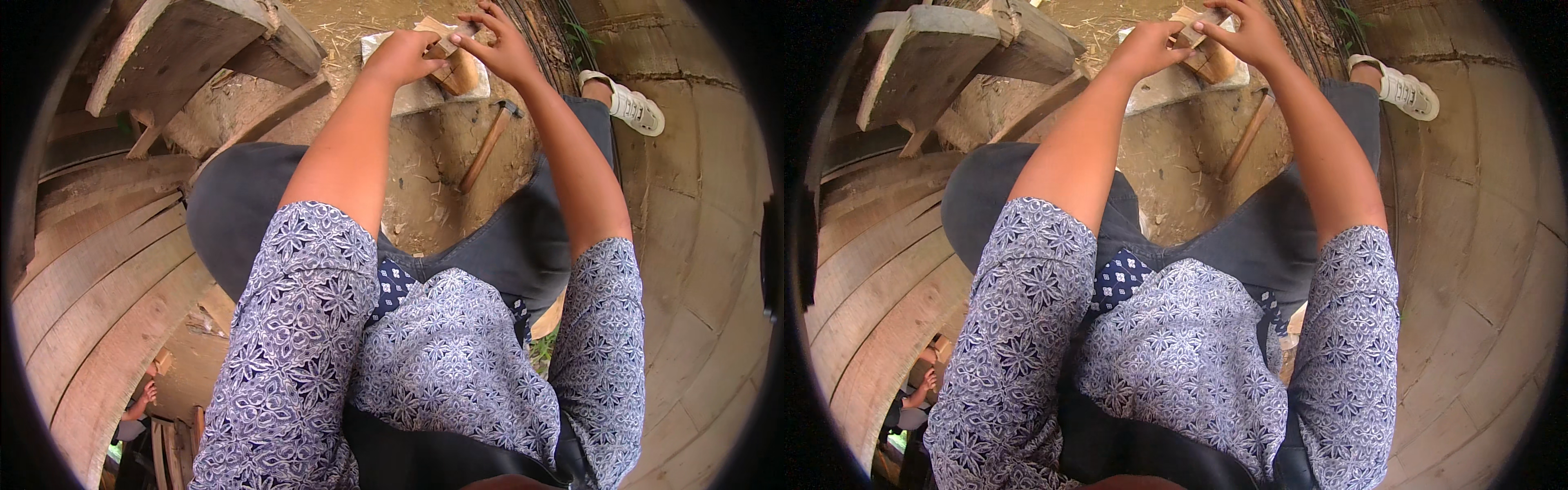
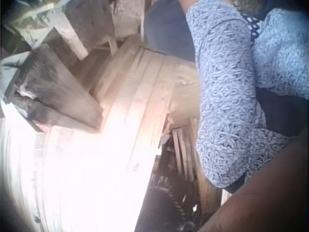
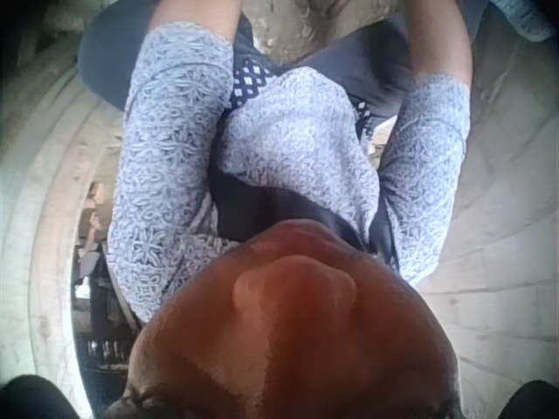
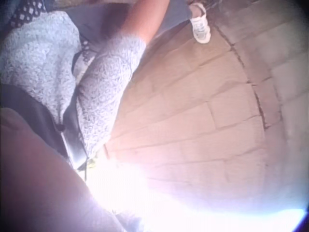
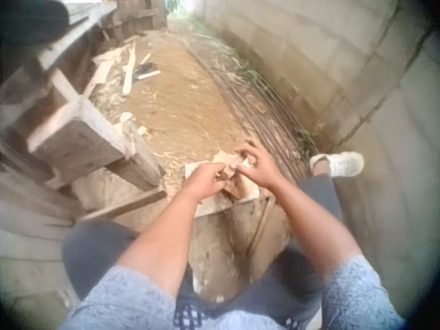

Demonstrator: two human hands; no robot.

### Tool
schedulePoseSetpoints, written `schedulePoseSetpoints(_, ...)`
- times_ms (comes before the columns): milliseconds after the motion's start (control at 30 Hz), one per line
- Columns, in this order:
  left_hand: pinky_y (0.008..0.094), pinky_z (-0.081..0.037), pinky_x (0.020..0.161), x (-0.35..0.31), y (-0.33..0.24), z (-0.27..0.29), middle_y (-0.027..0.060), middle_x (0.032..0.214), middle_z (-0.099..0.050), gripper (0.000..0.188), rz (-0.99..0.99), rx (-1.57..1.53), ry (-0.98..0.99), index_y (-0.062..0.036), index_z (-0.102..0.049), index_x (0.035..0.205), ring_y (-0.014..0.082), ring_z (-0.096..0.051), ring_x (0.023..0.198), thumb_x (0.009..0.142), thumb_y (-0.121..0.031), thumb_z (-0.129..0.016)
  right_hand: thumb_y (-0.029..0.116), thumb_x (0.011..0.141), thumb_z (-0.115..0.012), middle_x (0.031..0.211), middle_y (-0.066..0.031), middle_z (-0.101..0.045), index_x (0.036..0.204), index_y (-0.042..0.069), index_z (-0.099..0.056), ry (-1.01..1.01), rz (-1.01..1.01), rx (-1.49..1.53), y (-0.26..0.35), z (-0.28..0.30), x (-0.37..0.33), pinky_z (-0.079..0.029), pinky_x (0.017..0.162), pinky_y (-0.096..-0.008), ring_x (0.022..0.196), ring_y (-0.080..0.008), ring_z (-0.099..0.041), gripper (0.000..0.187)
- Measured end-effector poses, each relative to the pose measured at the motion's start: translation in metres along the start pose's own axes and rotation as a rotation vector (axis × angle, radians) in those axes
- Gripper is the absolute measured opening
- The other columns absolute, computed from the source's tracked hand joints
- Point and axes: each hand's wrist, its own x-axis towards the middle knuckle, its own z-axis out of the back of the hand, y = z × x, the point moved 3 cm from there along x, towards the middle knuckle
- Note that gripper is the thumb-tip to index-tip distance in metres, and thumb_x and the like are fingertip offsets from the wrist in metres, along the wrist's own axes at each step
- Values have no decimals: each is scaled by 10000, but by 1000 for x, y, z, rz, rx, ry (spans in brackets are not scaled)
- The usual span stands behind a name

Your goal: The person sits on the ground and uses a hammer to drive nails into small wooden pieces, assembling them into a small rectangular frame. The person repeatedly positions the wood and hammers nails to join the pieces.

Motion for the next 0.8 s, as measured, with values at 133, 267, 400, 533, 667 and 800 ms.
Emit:
schedulePoseSetpoints(133, 408, -562, 838, 2, 1, 2, 130, 1054, -745, 444, 19, 10, 8, -128, -692, 1210, 271, -722, 982, 825, -319, -803, 402, 781, -841, 1440, -236, -436, 1184, 131, -688, -4, 27, -73, 6, 3, 2, -546, 902, -426, 1310, -382, -489, 509)
schedulePoseSetpoints(267, 399, -568, 844, 1, 5, 1, 124, 1062, -745, 479, 48, -16, -19, -150, -688, 1240, 264, -723, 993, 815, -337, -808, 418, 773, -842, 1392, -239, -457, 1160, 127, -695, -38, 32, -88, 10, 0, 4, -538, 903, -439, 1286, -393, -498, 506)
schedulePoseSetpoints(400, 390, -576, 838, -1, -8, 2, 118, 1069, -745, 528, 3, 13, -135, -145, -689, 1241, 261, -722, 1001, 796, -395, -822, 443, 756, -845, 1322, -263, -504, 1129, 99, -701, -117, 121, -241, 0, 3, 3, -505, 939, -464, 1255, -408, -514, 528)
schedulePoseSetpoints(533, 407, -571, 813, 1, -21, 14, 125, 1050, -741, 471, -59, -30, -285, -105, -716, 1122, 290, -723, 943, 780, -413, -815, 494, 742, -830, 1225, -248, -563, 1051, 81, -724, -191, 35, -248, 4, -2, -1, -481, 950, -472, 1173, -398, -560, 526)
schedulePoseSetpoints(667, 423, -567, 799, -3, -15, 22, 189, 1019, -721, 381, -16, -34, -369, -87, -713, 1104, 358, -706, 932, 808, -313, -791, 543, 759, -786, 1111, -200, -615, 1028, 90, -745, -205, -154, -363, 33, -8, 2, -496, 901, -448, 1081, -368, -604, 528)
schedulePoseSetpoints(800, 412, -567, 815, 5, -2, 28, 200, 1009, -725, 405, 20, 28, -351, -80, -711, 1128, 355, -708, 969, 817, -329, -785, 416, 915, -695, 1009, -116, -718, 1124, 74, -711, -74, -256, -246, 8, -8, 29, -541, 792, -379, 925, -247, -688, 401)
